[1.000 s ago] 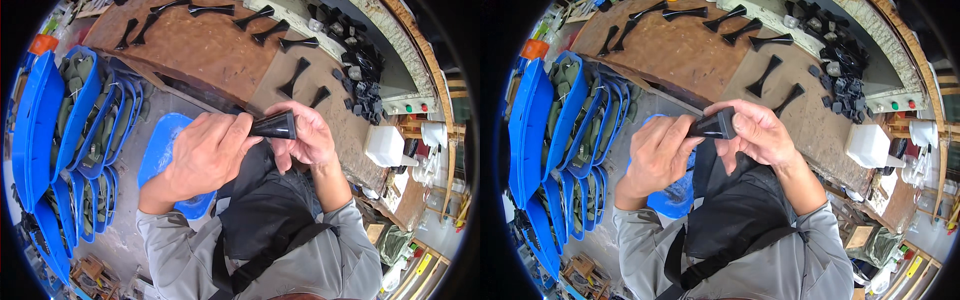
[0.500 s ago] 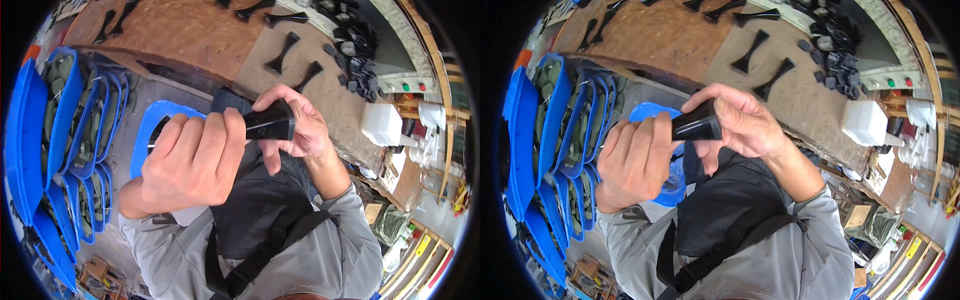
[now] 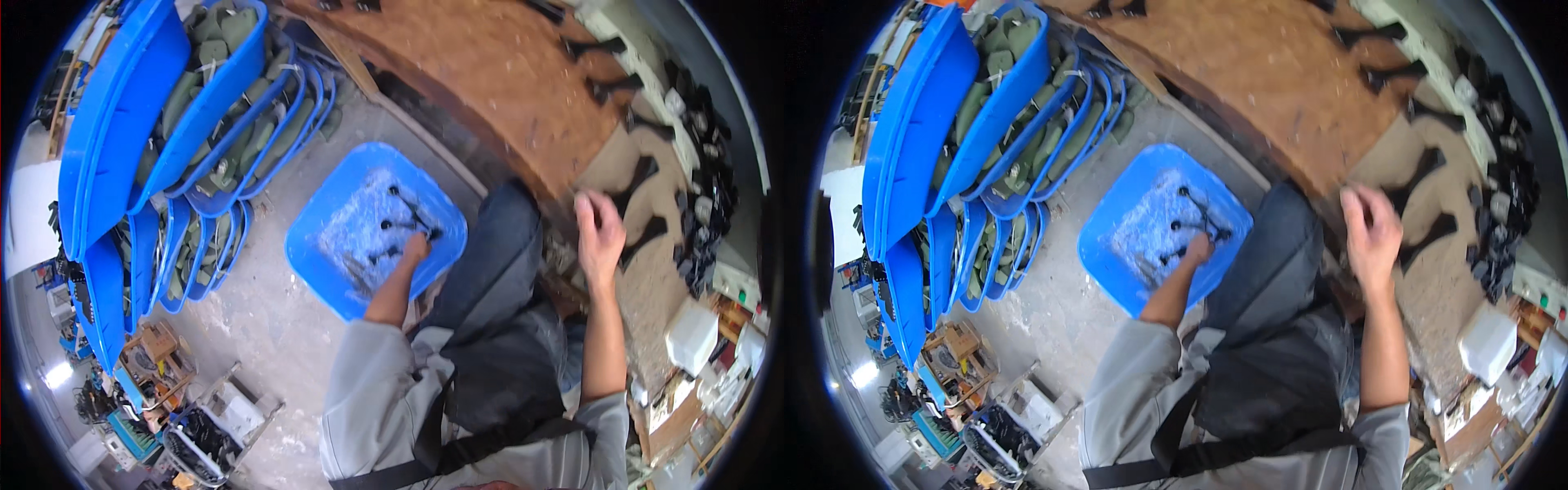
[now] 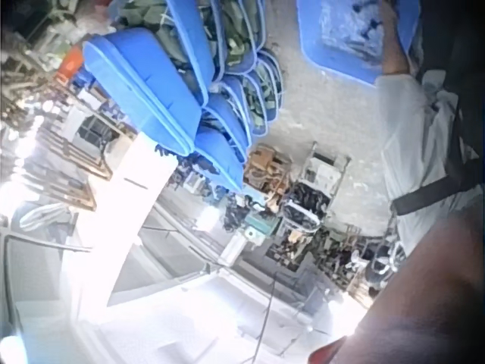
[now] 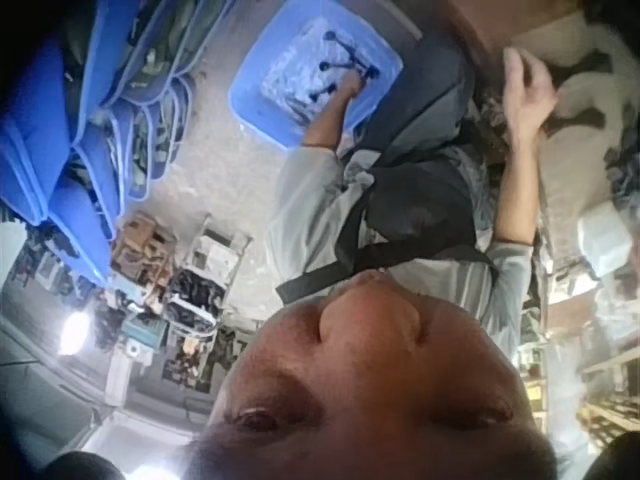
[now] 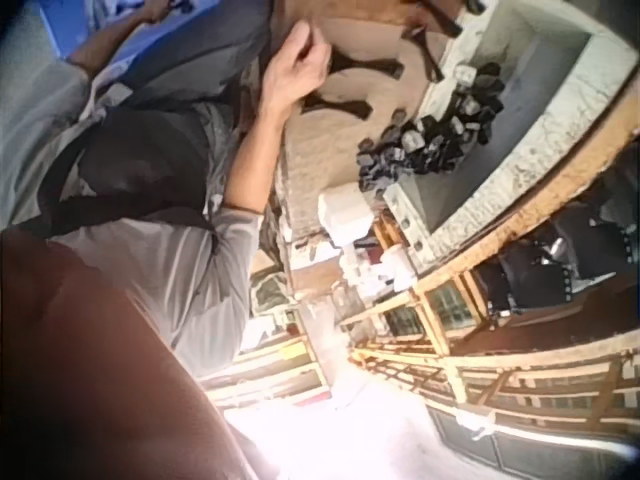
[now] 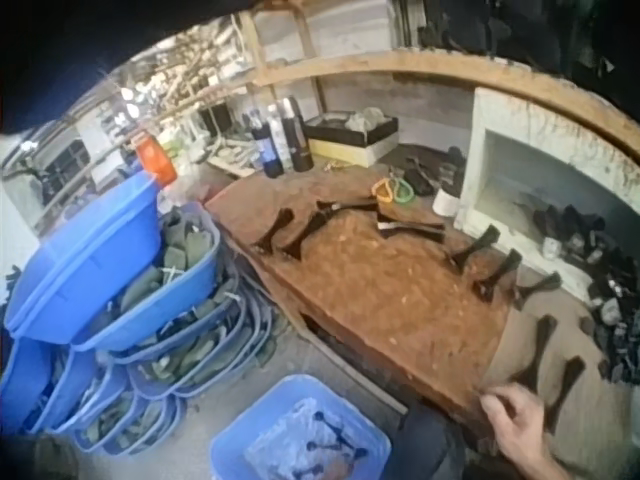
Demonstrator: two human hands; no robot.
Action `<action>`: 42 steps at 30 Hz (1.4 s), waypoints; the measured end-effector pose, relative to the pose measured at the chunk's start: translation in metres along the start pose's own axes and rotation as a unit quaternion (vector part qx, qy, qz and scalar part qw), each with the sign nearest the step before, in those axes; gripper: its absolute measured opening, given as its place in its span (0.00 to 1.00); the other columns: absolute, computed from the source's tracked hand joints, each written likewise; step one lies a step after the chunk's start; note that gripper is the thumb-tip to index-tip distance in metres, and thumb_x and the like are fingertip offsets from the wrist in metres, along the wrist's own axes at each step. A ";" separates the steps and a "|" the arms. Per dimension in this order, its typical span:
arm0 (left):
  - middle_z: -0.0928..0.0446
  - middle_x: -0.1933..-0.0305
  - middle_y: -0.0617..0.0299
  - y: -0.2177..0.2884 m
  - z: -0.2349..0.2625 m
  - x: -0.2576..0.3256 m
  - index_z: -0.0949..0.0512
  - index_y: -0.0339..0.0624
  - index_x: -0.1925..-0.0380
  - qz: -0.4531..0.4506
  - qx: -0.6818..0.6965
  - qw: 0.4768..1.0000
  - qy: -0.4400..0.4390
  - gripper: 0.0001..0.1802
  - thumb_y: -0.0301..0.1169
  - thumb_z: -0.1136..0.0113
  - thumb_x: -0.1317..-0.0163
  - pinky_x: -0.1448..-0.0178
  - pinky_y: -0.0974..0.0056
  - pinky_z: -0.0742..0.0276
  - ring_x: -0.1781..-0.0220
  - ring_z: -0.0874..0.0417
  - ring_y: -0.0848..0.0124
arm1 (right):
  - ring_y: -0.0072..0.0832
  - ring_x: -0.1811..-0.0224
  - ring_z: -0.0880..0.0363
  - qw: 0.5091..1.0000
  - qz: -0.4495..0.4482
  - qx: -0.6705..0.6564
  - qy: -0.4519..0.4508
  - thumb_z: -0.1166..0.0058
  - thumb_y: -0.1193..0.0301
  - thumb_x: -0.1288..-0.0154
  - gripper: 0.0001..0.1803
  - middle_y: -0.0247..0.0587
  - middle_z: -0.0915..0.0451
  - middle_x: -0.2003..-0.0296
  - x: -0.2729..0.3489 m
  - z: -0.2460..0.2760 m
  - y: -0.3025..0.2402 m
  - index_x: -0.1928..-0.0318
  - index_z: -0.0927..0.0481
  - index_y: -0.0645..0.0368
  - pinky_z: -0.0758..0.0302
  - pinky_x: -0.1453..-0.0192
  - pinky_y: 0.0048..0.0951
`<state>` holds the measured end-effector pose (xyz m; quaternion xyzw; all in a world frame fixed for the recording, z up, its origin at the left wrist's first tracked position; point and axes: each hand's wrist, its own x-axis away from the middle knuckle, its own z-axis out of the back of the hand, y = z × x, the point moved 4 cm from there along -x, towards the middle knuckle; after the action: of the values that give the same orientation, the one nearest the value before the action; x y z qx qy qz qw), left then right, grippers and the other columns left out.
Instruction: Applying glue and assembling shoe heel components.
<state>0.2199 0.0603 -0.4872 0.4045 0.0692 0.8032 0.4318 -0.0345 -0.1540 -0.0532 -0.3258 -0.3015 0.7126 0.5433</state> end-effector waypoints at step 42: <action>0.25 0.71 0.54 0.350 0.298 0.256 0.24 0.35 0.60 -0.528 -0.079 0.807 0.251 0.14 0.33 0.37 0.41 0.65 0.59 0.28 0.71 0.22 0.59 | 0.28 0.72 0.18 0.856 -0.135 -0.423 -0.266 0.48 0.64 0.28 0.25 0.45 0.18 0.69 0.047 0.036 -0.061 0.37 0.33 0.64 0.20 0.68 0.26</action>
<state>0.1315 -0.0350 0.0229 0.0537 0.3145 0.5272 0.7875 -0.0369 -0.0972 0.0102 -0.2779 -0.7480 0.4956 0.3431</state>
